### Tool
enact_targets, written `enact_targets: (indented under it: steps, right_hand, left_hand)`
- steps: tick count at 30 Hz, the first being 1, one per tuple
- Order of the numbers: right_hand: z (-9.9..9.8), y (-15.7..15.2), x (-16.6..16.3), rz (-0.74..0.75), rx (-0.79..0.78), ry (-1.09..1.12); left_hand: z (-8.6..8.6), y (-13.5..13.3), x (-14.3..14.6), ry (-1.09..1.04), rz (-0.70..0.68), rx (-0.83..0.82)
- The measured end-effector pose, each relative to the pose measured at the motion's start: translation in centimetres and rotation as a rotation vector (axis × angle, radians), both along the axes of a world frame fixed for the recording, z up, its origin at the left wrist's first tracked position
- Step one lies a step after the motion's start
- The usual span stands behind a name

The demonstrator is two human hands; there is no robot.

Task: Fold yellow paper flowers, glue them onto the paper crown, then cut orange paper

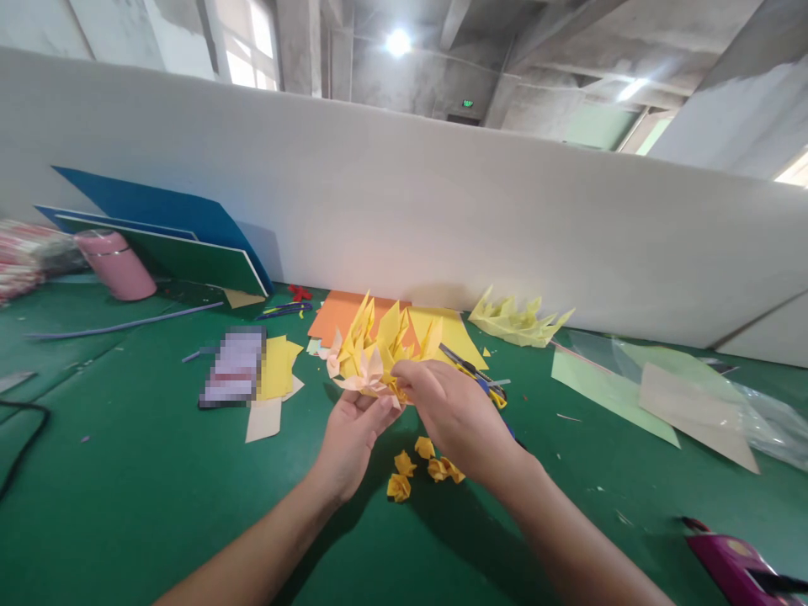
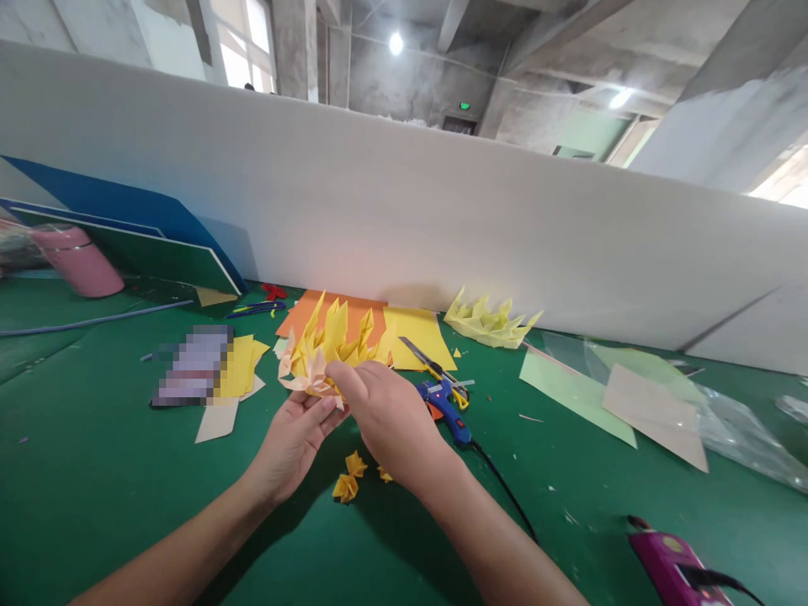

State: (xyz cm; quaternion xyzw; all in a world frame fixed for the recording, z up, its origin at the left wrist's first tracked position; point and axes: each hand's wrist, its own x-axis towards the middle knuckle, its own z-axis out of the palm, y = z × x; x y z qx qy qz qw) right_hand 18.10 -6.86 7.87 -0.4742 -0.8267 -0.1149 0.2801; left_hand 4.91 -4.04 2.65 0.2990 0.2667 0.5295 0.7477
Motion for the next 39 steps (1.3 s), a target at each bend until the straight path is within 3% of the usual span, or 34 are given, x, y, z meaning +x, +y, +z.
enact_targets:
  steps: [39]
  right_hand:
    - [0.74, -0.98, 0.23, -0.004, 0.074, -0.032]
  left_hand:
    - [0.42, -0.37, 0.05, -0.018, -0.024, -0.042]
